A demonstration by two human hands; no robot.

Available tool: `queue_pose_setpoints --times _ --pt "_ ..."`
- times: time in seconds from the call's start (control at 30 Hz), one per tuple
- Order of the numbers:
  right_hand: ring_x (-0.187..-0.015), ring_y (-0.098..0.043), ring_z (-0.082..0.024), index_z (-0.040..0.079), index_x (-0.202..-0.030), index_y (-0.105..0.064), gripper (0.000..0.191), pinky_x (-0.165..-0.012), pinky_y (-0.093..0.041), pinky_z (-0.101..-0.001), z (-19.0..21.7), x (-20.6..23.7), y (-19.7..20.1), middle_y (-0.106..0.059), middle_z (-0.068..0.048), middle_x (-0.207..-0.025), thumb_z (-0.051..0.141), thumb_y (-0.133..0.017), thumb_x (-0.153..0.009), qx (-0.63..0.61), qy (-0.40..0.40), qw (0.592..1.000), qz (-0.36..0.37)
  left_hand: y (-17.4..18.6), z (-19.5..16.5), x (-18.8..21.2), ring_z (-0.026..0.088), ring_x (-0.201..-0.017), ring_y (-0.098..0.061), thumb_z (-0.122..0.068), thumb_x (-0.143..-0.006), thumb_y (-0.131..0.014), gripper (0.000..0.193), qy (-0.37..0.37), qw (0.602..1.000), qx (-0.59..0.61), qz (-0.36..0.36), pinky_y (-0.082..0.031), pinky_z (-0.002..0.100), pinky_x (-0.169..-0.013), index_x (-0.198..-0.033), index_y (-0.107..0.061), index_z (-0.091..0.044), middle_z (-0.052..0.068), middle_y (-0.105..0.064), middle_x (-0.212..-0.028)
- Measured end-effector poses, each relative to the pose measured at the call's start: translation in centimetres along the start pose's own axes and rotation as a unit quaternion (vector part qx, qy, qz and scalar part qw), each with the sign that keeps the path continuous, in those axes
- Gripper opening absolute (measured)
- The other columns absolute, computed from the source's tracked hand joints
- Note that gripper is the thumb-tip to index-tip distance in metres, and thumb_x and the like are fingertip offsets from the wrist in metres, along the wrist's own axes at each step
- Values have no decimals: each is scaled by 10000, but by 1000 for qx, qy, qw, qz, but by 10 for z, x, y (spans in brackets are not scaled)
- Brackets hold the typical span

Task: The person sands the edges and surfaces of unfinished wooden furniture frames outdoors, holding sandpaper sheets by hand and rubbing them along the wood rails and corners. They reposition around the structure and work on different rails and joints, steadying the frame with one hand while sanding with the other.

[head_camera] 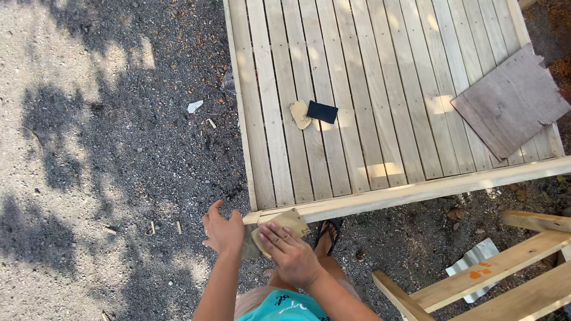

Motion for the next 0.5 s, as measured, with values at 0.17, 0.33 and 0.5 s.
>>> queue_pose_setpoints --times 0.17,0.33,0.5 --pt "-1458 -446 -341 25 -1513 -497 557 -1194 -388 -433 -146 83 135 -484 -175 -1562 104 -491 -961 175 -189 962 -84 20 -14 -4 309 -1319 -527 -308 -865 -681 508 -28 999 38 -17 -203 734 -1138 -1359 -589 -229 73 -497 -1445" --pt "-1521 -335 -419 -16 -1540 -441 513 -1252 -287 -477 -175 102 133 -418 -234 -1608 162 -468 -1059 169 -321 913 -186 29 -8 -12 301 -1230 -569 -252 -901 -633 386 -46 984 169 -35 -413 468 -1087 -1270 -661 -141 116 -557 -1335" --pt "-1480 -383 -350 0 -1490 -459 613 -1187 -299 -501 -23 -20 -1 -452 -188 -1569 189 -562 -916 40 -130 989 -65 40 -2 -17 296 -1185 -567 -194 -925 -610 345 -93 977 186 -47 -416 396 -1052 -1245 -676 -85 146 -583 -1253"
Point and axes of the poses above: each hand's wrist, its own x-axis away from the middle knuckle, its own y-axis out of the back of the hand, z = x × y, the point moved 9 cm from there along -x, towards the middle knuckle
